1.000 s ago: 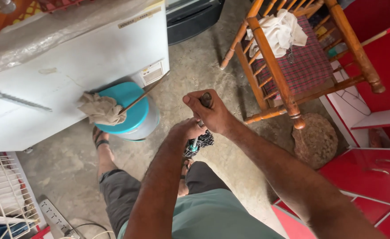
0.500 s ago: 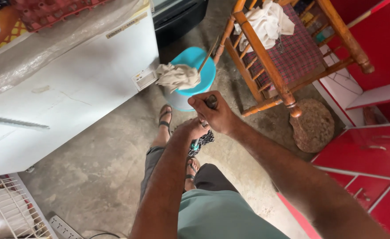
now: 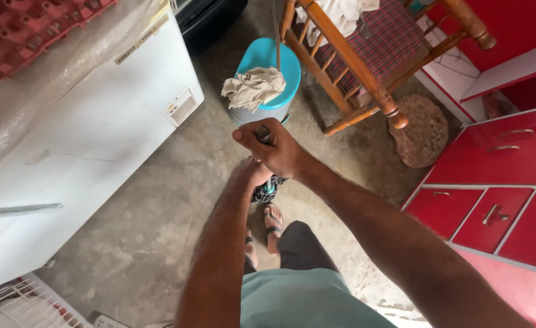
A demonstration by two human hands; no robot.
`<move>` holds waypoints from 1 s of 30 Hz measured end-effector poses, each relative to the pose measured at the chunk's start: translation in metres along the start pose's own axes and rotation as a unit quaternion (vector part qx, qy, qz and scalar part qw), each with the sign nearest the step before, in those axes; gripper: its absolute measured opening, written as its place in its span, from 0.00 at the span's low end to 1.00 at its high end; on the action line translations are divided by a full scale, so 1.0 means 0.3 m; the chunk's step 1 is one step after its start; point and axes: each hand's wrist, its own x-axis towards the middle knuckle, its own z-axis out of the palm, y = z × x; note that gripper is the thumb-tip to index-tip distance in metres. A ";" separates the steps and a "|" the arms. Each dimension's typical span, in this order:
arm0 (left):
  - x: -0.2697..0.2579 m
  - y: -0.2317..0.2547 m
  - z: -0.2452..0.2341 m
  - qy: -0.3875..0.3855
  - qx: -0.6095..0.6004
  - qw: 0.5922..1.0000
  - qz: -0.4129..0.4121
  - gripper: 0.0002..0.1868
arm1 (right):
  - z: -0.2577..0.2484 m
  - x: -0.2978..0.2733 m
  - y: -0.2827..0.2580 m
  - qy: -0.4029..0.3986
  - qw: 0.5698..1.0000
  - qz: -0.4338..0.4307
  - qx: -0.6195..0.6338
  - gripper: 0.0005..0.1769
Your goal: Mopping the floor of a grocery store near shelves and a freezer.
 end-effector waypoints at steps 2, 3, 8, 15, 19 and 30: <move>-0.052 -0.005 -0.040 0.006 -0.002 1.000 0.002 0.28 | 0.035 0.009 0.001 -0.020 0.999 -0.041 -0.002 0.27; -0.079 0.002 -0.060 0.010 -0.004 1.000 0.003 0.28 | 0.047 0.009 -0.002 -0.029 0.998 -0.054 -0.030 0.27; -0.173 0.018 -0.156 0.040 -0.022 0.999 -0.003 0.28 | 0.083 0.023 -0.041 -0.039 0.997 -0.024 -0.061 0.25; -0.064 -0.075 -0.122 0.096 -0.024 0.995 -0.013 0.25 | 0.033 0.019 -0.055 -0.014 0.995 -0.100 -0.027 0.24; -0.090 -0.137 -0.130 0.157 -0.008 0.986 -0.049 0.20 | 0.020 -0.014 -0.038 -0.079 0.991 -0.103 0.017 0.23; -0.006 -0.168 0.120 0.262 -0.045 0.955 -0.131 0.16 | -0.179 -0.142 -0.012 -0.252 0.941 -0.164 -0.152 0.19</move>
